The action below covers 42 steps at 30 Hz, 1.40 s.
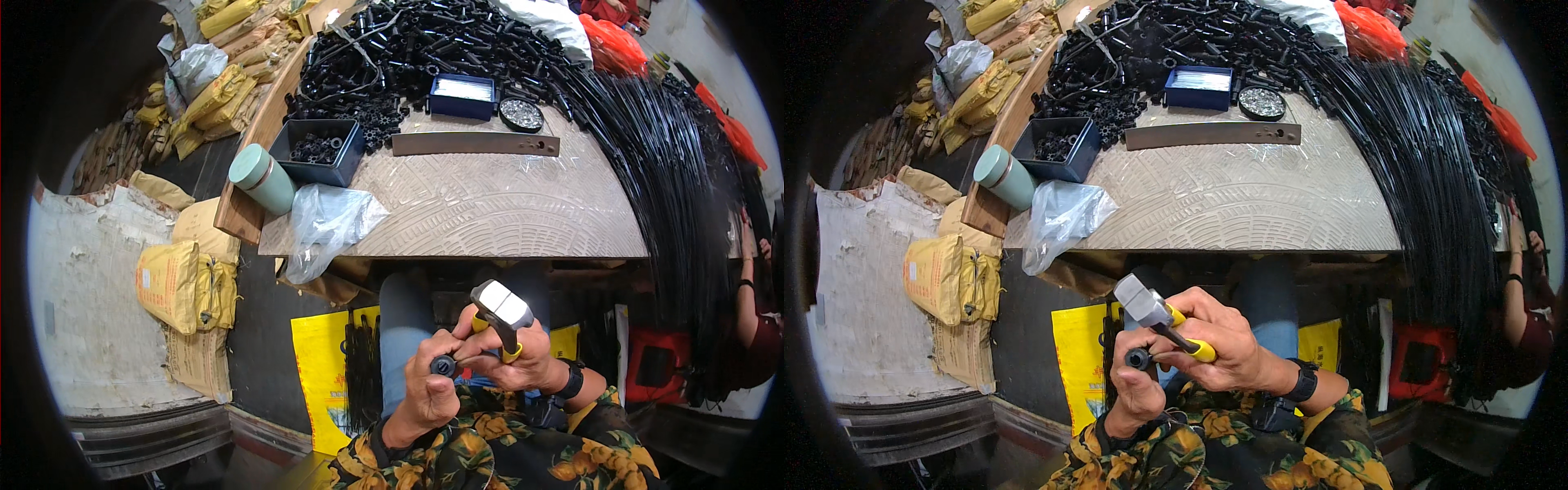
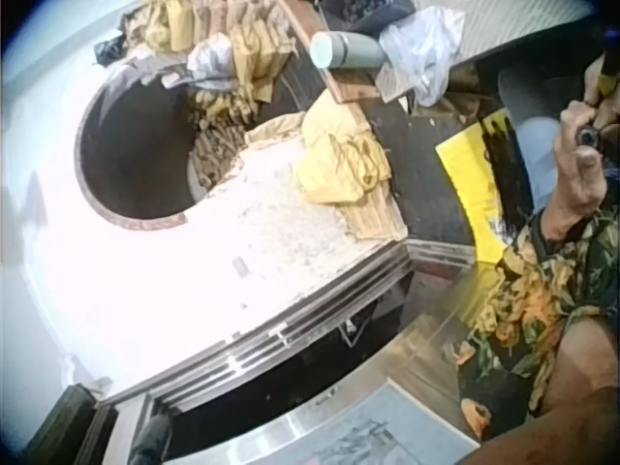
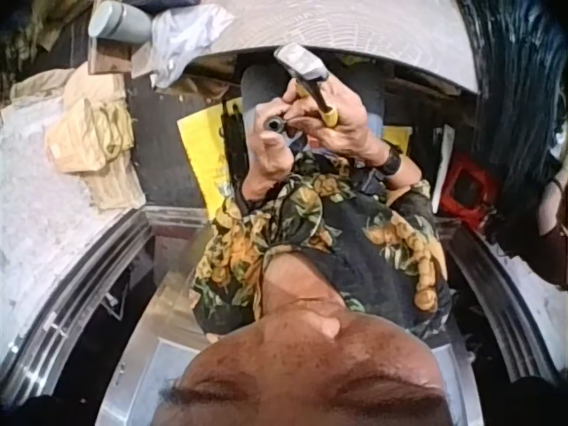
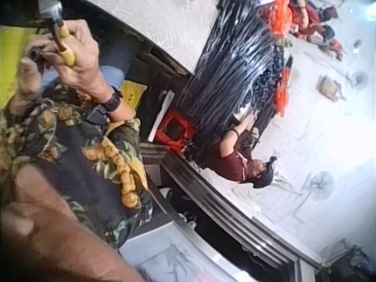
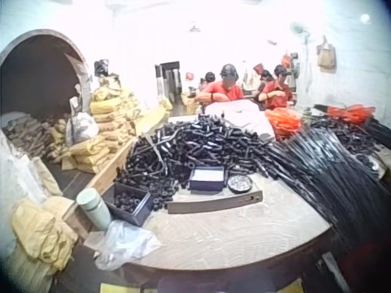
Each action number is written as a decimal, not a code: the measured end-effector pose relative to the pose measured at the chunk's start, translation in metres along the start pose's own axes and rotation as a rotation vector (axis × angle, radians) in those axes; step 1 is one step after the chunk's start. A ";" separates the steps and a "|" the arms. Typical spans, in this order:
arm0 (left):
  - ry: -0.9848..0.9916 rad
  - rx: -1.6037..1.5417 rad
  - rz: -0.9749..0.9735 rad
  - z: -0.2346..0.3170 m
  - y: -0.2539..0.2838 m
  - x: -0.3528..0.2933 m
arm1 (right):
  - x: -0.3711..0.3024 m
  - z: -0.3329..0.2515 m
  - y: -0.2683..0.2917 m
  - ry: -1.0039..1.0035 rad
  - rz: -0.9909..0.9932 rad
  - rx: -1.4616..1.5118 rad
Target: Assembling black umbrella frame components using pliers and other manual tools in a factory setting.
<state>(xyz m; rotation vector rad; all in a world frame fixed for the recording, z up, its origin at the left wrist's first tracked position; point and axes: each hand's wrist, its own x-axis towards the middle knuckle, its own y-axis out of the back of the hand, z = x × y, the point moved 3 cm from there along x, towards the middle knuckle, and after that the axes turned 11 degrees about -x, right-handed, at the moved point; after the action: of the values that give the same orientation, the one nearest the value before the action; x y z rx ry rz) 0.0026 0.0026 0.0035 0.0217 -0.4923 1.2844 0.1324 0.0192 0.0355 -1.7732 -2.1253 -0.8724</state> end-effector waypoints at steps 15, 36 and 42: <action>0.074 0.051 0.024 -0.015 0.021 -0.001 | -0.008 0.016 -0.030 -0.178 0.105 0.127; 0.130 0.016 0.028 -0.009 0.045 0.000 | 0.013 -0.014 0.020 0.310 -0.566 -1.388; 0.163 0.058 0.046 -0.008 0.046 0.001 | 0.025 -0.026 0.021 0.447 -0.616 -1.516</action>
<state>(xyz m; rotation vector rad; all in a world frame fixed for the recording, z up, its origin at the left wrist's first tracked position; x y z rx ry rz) -0.0366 0.0195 -0.0145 -0.0456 -0.3172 1.3330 0.1417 0.0264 0.0753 -0.8564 -1.6114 -3.1937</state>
